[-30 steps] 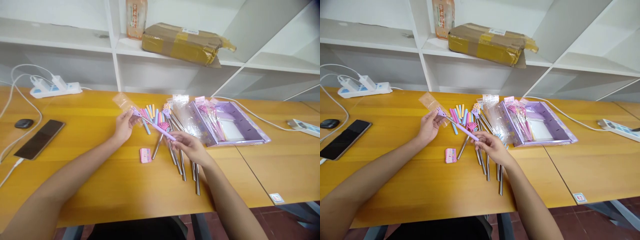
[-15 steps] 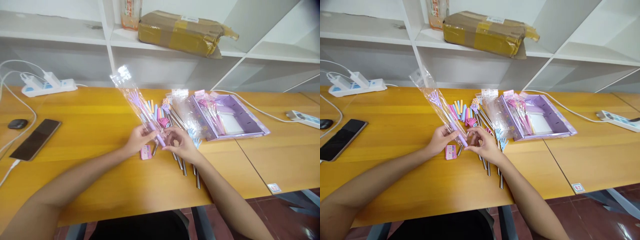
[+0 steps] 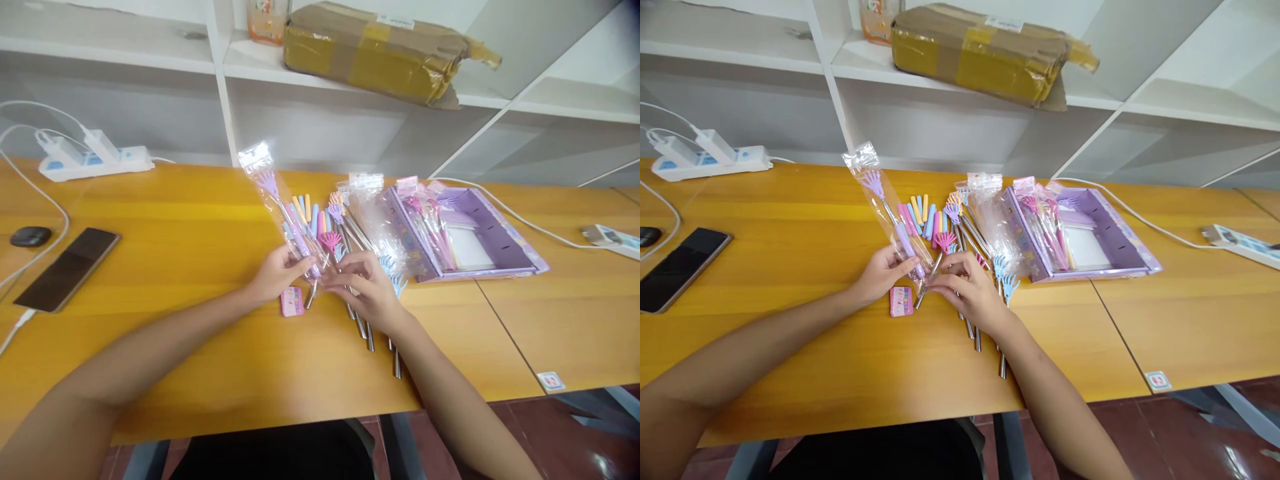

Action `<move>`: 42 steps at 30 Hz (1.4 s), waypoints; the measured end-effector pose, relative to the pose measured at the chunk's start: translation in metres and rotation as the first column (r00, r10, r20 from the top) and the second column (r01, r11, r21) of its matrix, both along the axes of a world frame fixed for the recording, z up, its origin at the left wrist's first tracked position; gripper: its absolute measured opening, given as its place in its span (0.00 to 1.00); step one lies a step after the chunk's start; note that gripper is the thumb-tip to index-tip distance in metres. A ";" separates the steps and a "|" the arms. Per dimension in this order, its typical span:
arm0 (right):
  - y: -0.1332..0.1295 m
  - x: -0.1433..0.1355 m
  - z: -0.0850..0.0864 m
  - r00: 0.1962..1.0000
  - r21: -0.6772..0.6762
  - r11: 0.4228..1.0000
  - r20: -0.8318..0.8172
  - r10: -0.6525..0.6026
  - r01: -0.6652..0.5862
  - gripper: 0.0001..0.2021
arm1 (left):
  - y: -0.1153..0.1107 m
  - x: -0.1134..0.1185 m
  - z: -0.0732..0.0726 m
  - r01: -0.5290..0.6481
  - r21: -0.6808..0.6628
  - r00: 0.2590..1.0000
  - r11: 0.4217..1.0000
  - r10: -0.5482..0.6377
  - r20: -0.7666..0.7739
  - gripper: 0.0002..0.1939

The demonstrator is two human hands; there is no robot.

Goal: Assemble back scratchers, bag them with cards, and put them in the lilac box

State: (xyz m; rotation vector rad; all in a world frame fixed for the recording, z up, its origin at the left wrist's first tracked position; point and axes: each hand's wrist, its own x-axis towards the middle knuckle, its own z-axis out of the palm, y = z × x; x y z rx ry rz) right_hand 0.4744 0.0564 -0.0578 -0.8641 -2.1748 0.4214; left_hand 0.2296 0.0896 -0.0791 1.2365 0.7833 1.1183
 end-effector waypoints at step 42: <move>-0.018 -0.030 0.013 0.847 -0.792 0.326 -0.530 0.052 -0.515 0.16 | 0.015 -0.015 0.014 0.120 0.024 0.991 0.992 -0.121 0.050 0.18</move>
